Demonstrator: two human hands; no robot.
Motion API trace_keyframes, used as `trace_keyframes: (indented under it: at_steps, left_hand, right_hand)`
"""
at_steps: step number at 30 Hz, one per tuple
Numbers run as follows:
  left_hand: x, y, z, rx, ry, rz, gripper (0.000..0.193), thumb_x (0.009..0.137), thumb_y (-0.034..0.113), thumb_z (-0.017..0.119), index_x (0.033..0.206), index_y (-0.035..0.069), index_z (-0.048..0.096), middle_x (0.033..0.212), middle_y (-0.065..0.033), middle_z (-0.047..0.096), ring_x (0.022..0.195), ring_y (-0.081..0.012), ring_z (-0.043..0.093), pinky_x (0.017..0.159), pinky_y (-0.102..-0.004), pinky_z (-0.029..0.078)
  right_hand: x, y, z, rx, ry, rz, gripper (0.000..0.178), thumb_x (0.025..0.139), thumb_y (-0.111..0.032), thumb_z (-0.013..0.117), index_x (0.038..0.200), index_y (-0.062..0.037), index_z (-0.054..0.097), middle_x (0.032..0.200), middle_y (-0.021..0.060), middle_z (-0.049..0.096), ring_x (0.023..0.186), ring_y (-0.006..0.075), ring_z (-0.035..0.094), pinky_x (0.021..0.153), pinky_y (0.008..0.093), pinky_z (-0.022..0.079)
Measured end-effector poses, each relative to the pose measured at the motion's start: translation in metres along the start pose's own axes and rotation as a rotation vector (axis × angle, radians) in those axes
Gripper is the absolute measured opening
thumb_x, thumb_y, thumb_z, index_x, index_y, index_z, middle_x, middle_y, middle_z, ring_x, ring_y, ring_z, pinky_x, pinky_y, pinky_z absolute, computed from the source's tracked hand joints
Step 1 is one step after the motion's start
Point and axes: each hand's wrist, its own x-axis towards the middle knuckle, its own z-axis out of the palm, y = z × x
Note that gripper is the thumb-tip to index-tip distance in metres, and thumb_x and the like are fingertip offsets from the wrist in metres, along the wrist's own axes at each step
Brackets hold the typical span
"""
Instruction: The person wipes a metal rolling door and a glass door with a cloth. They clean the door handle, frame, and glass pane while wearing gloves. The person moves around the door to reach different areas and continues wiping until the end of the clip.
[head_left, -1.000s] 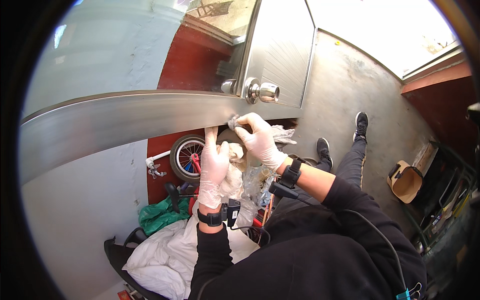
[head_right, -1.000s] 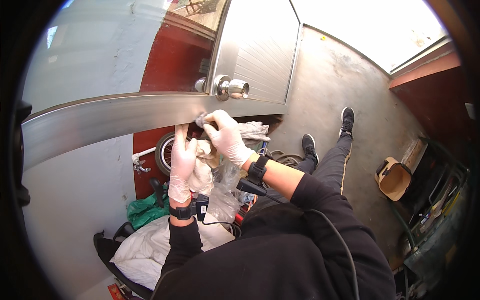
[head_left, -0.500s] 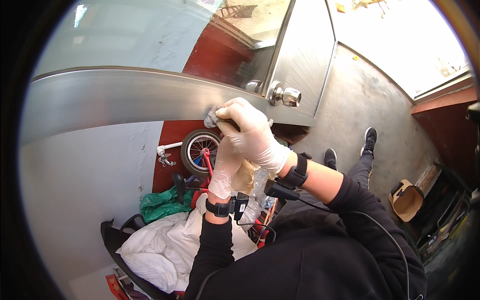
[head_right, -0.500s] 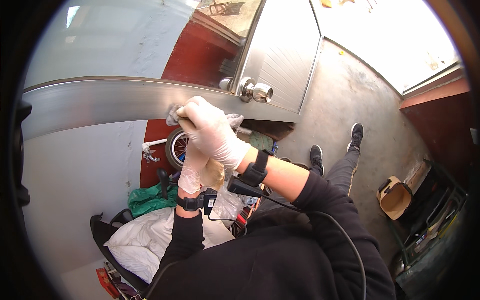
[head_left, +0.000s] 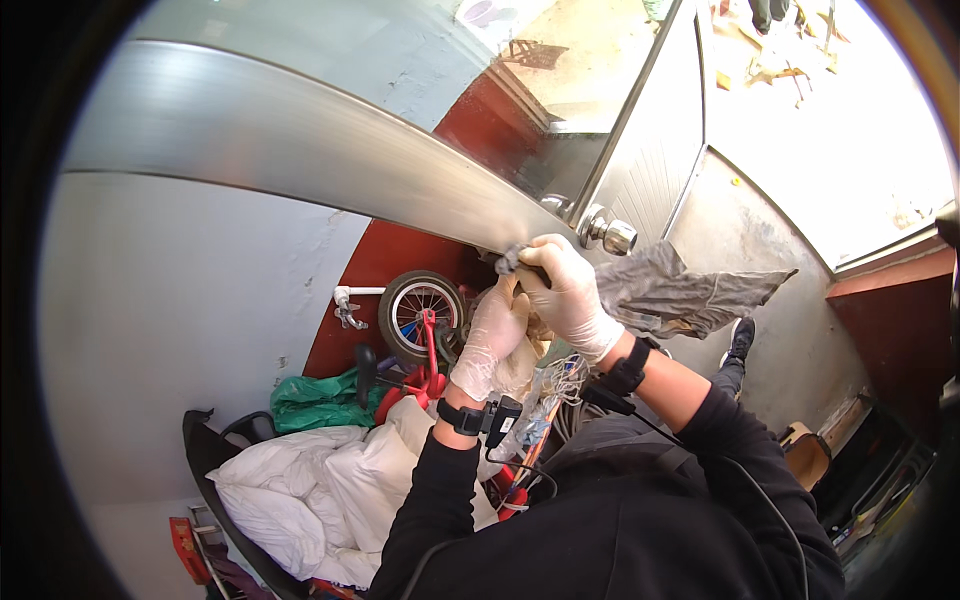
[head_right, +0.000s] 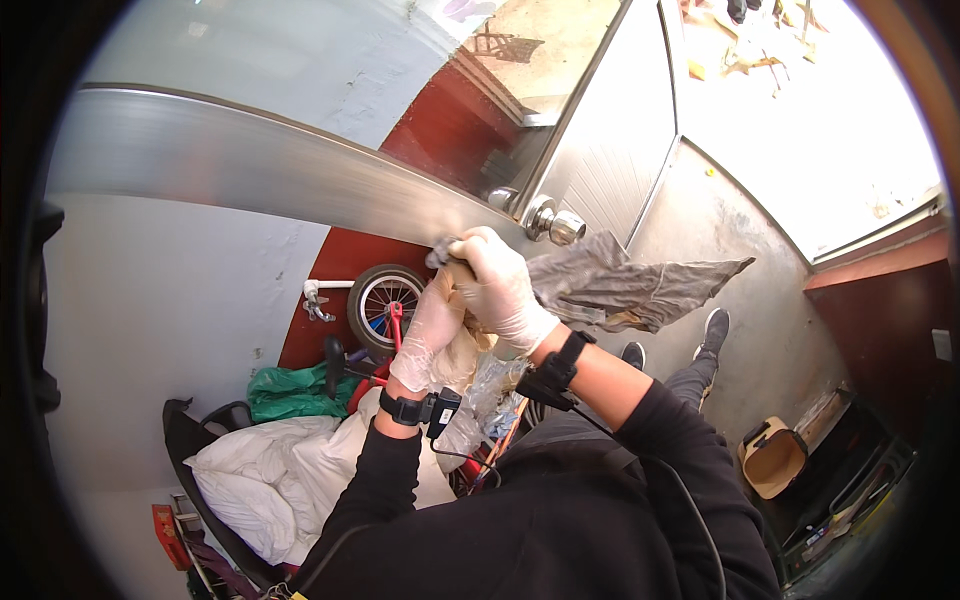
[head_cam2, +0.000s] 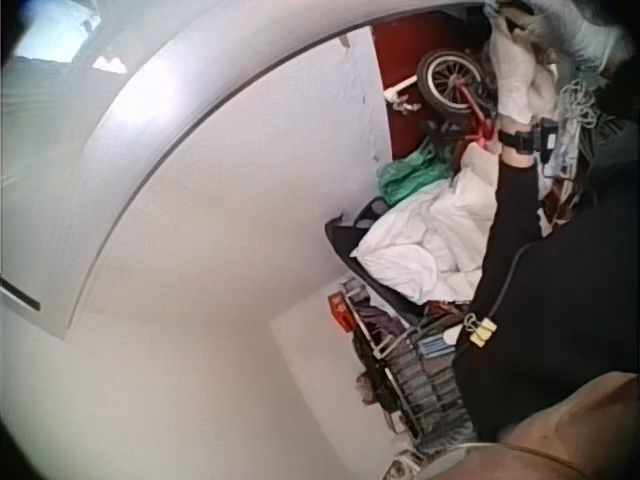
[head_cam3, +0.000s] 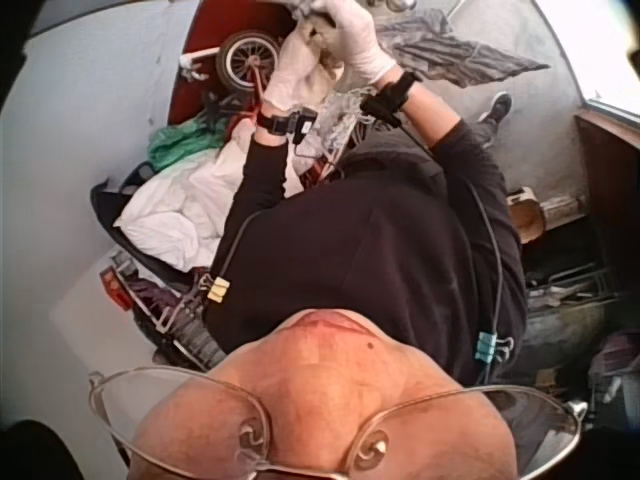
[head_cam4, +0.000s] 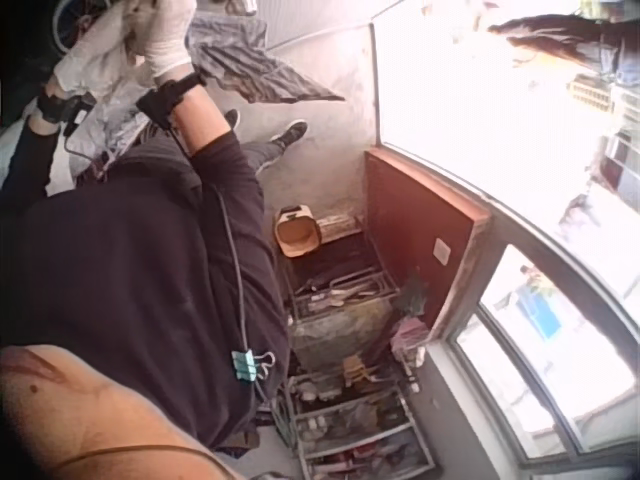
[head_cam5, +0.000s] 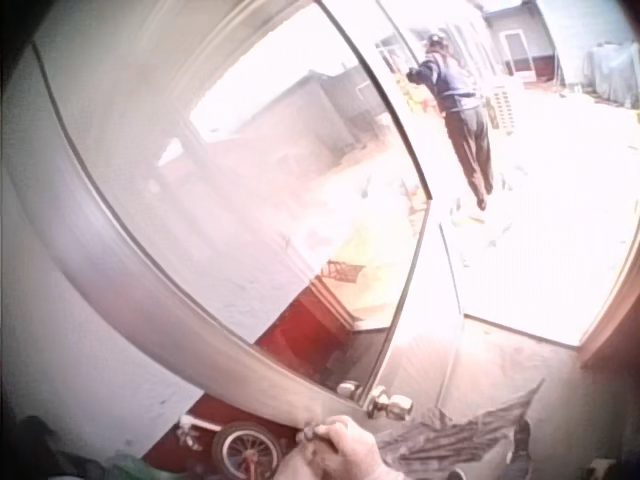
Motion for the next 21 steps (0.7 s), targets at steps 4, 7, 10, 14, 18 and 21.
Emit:
trace_keyframes:
  at_steps: [4, 7, 10, 14, 18, 21]
  left_hand:
    - [0.003, -0.003, -0.004, 0.059, -0.033, 0.058, 0.051, 0.094, 0.011, 0.049, 0.145, 0.013, 0.043, 0.110, -0.0259, 0.066, 0.102, -0.0421, 0.064, 0.087, -0.0452, 0.051]
    - [0.002, -0.006, -0.003, 0.162, -0.061, 0.160, 0.052, 0.095, 0.014, 0.049, 0.147, 0.014, 0.041, 0.113, -0.0254, 0.065, 0.105, -0.0420, 0.063, 0.089, -0.0457, 0.051]
    - [0.002, -0.011, 0.001, 0.015, -0.003, 0.071, 0.054, 0.096, 0.018, 0.048, 0.149, 0.011, 0.039, 0.112, -0.0273, 0.065, 0.107, -0.0430, 0.063, 0.090, -0.0458, 0.050]
    - [0.012, -0.023, 0.005, -0.124, -0.010, -0.090, 0.051, 0.095, 0.004, 0.050, 0.145, 0.010, 0.043, 0.096, -0.0099, 0.064, 0.084, -0.0177, 0.061, 0.075, -0.0318, 0.051]
    - [0.017, -0.034, 0.006, -0.257, -0.096, 0.038, 0.060, 0.091, 0.010, 0.047, 0.150, 0.014, 0.038, 0.103, -0.0256, 0.066, 0.093, -0.0385, 0.065, 0.082, -0.0438, 0.052]
    - [0.018, -0.031, 0.002, -0.449, -0.199, 0.007, 0.064, 0.090, 0.008, 0.045, 0.152, 0.017, 0.036, 0.106, -0.0278, 0.067, 0.096, -0.0416, 0.066, 0.085, -0.0451, 0.052]
  right_hand:
    - [-0.002, 0.009, -0.004, 0.049, -0.041, -0.004, 0.023, 0.077, 0.007, 0.075, 0.095, -0.0017, 0.063, 0.092, 0.0127, 0.063, 0.079, 0.0271, 0.065, 0.070, 0.0324, 0.053]
    - [-0.002, 0.010, 0.004, -0.009, -0.062, -0.038, 0.022, 0.080, 0.004, 0.072, 0.097, -0.0036, 0.061, 0.094, 0.0129, 0.063, 0.079, 0.0308, 0.064, 0.070, 0.0352, 0.052]
    - [-0.005, 0.010, 0.003, -0.009, 0.025, -0.029, 0.022, 0.079, 0.004, 0.073, 0.096, -0.0034, 0.061, 0.094, 0.0123, 0.064, 0.078, 0.0299, 0.065, 0.069, 0.0345, 0.054]
    - [-0.003, 0.000, -0.006, -0.148, -0.104, 0.082, 0.021, 0.077, 0.007, 0.074, 0.092, -0.0018, 0.062, 0.088, 0.0111, 0.065, 0.078, 0.0233, 0.066, 0.072, 0.0309, 0.053]
    - [0.027, -0.029, 0.005, -0.071, -0.095, -0.054, 0.022, 0.076, 0.006, 0.074, 0.093, -0.0018, 0.063, 0.086, 0.0102, 0.064, 0.077, 0.0230, 0.065, 0.071, 0.0301, 0.052]
    - [0.061, -0.052, 0.019, -0.063, -0.062, -0.202, 0.024, 0.076, 0.007, 0.074, 0.094, -0.0026, 0.064, 0.089, 0.0100, 0.066, 0.078, 0.0225, 0.065, 0.071, 0.0294, 0.052]
